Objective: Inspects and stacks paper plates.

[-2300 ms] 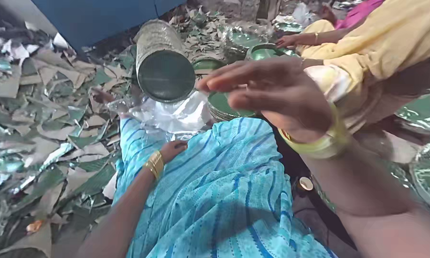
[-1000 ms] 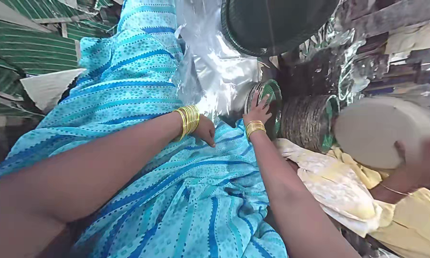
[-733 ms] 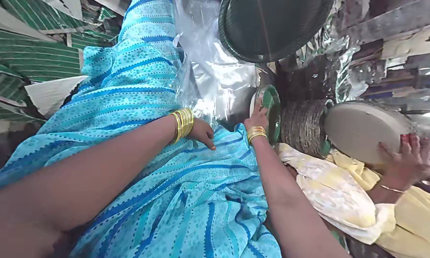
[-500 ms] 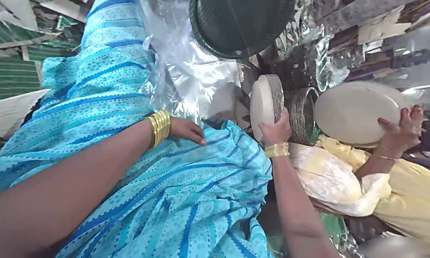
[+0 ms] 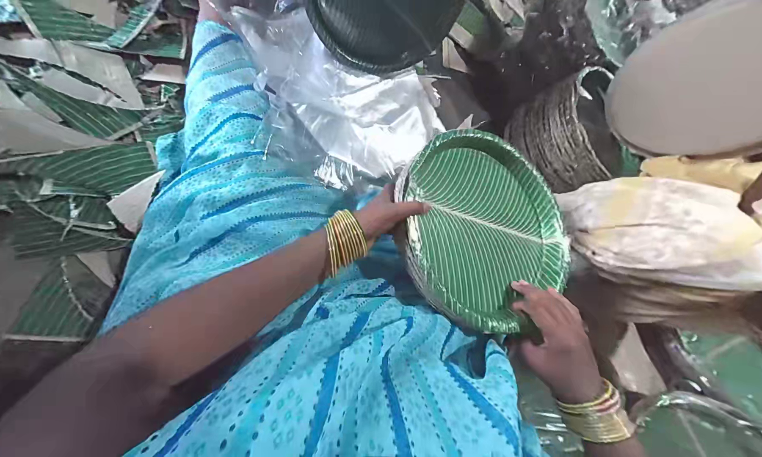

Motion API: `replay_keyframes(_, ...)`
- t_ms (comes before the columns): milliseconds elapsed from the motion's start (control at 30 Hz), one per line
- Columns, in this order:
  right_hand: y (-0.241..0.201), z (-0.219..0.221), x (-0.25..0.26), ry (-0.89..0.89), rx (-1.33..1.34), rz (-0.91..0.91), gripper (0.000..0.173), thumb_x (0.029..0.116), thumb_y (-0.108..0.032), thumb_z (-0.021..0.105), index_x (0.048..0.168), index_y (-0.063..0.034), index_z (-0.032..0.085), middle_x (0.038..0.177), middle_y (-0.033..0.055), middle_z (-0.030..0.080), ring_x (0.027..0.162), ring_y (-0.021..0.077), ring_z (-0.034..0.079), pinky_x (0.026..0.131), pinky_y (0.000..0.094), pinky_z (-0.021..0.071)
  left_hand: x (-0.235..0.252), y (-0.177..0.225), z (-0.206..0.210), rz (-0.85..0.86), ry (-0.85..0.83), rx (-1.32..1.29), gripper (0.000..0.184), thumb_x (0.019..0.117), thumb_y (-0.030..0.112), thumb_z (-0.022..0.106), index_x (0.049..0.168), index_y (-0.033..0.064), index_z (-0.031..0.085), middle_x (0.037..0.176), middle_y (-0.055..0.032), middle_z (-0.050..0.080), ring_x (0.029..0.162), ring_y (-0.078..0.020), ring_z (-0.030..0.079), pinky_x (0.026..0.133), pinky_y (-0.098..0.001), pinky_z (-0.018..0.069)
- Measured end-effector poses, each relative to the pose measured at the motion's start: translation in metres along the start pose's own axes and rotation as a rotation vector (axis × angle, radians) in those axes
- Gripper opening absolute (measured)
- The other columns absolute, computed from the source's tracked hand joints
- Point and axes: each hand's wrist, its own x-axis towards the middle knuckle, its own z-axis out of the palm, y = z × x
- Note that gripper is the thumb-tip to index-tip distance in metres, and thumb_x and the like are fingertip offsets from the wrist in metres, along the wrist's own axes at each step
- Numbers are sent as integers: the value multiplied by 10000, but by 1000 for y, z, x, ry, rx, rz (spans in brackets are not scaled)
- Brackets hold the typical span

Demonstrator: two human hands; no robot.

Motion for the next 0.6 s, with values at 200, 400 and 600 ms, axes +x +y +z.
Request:
replay_keyframes(200, -16, -28, -28, -143, 355, 190, 576, 793, -313, 637, 1293, -29, 671, 1505, 253, 517, 1359, 417, 538, 1089, 568, 448, -44, -13, 75, 299, 90, 340, 1002, 822, 245, 823, 1592, 102, 197, 1290, -178, 629, 1127, -224, 666, 956, -448, 563)
replay_keyframes(400, -61, -44, -28, -5, 843, -59, 647, 963, -530, 638, 1390, -45, 613, 1527, 169, 503, 1417, 158, 483, 1149, 320, 456, -105, -19, 116, 451, 198, 574, 1176, 736, 395, 879, 1614, 111, 150, 1417, -188, 538, 1173, -239, 632, 954, -461, 550)
replay_keyframes(600, -92, -56, -50, 364, 716, 1, 399, 978, -369, 690, 933, 24, 738, 1040, 89, 709, 953, -31, 641, 857, 142, 541, -159, -54, 151, 500, 2, 578, 1138, 862, 388, 815, 1643, 65, 52, 1567, -257, 363, 1127, -184, 679, 901, -303, 593)
